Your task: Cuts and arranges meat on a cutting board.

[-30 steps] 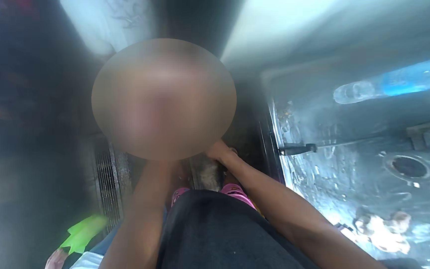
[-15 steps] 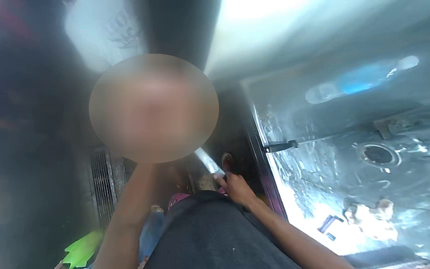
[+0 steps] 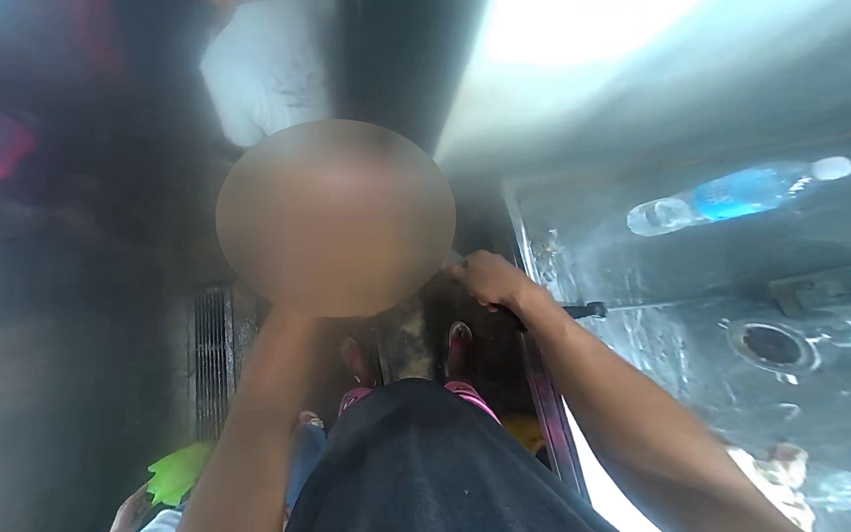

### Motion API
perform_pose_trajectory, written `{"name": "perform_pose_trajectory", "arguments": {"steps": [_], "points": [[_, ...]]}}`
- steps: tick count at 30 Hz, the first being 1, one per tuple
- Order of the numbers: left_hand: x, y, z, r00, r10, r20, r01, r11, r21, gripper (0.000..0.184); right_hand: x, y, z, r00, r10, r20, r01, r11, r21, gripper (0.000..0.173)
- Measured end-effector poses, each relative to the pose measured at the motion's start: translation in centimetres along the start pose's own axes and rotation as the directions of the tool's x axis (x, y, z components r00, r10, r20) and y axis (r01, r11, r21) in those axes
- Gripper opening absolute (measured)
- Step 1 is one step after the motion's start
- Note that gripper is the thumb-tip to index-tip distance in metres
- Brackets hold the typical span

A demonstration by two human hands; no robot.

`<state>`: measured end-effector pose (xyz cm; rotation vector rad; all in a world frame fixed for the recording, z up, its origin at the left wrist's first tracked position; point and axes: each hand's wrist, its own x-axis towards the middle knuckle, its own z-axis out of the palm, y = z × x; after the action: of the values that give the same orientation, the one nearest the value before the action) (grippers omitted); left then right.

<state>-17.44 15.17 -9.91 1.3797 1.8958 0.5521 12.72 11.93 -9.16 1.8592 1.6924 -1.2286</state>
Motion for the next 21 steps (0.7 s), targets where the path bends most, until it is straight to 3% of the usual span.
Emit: {"name": "perform_pose_trajectory", "arguments": {"steps": [2, 4, 6, 9, 12, 16, 21], "points": [[-1.7, -1.7, -2.2, 0.999, -0.005, -0.039, 0.010, 0.994, 0.111, 0.046, -1.0, 1.4, 2.6, 1.000, -0.015, -0.011, 0.015, 1.000, -0.018, 0.072], [-5.2, -4.0, -3.4, 0.994, -0.004, -0.110, 0.028, 0.977, 0.209, 0.033, -2.3, 3.6, 6.2, 0.999, -0.027, -0.029, 0.028, 0.999, 0.028, 0.073], [-8.3, -7.2, -2.0, 0.987, -0.024, -0.161, 0.072, 0.951, 0.299, 0.029, -3.3, 5.3, 9.9, 1.000, -0.028, -0.001, 0.028, 0.998, 0.064, 0.071], [-8.6, -9.6, 1.3, 0.973, -0.069, -0.222, 0.154, 0.906, 0.393, 0.039, -3.3, 5.4, 12.0, 0.998, -0.052, 0.034, 0.049, 0.995, 0.093, 0.067], [-9.0, -8.1, 2.9, 0.984, -0.102, -0.143, 0.153, 0.898, 0.412, 0.031, -2.8, 5.2, 12.3, 0.998, -0.052, 0.046, 0.047, 0.993, 0.111, 0.068], [-8.8, -4.9, 2.2, 0.995, -0.036, -0.095, 0.061, 0.962, 0.267, 0.026, -1.9, 5.4, 12.1, 0.995, -0.085, 0.043, 0.077, 0.986, 0.149, 0.068], [-7.3, 0.1, 2.3, 0.982, 0.101, -0.160, -0.017, 0.890, 0.455, 0.041, -1.9, 6.0, 12.7, 0.995, -0.080, 0.060, 0.062, 0.965, 0.254, 0.065]]}}
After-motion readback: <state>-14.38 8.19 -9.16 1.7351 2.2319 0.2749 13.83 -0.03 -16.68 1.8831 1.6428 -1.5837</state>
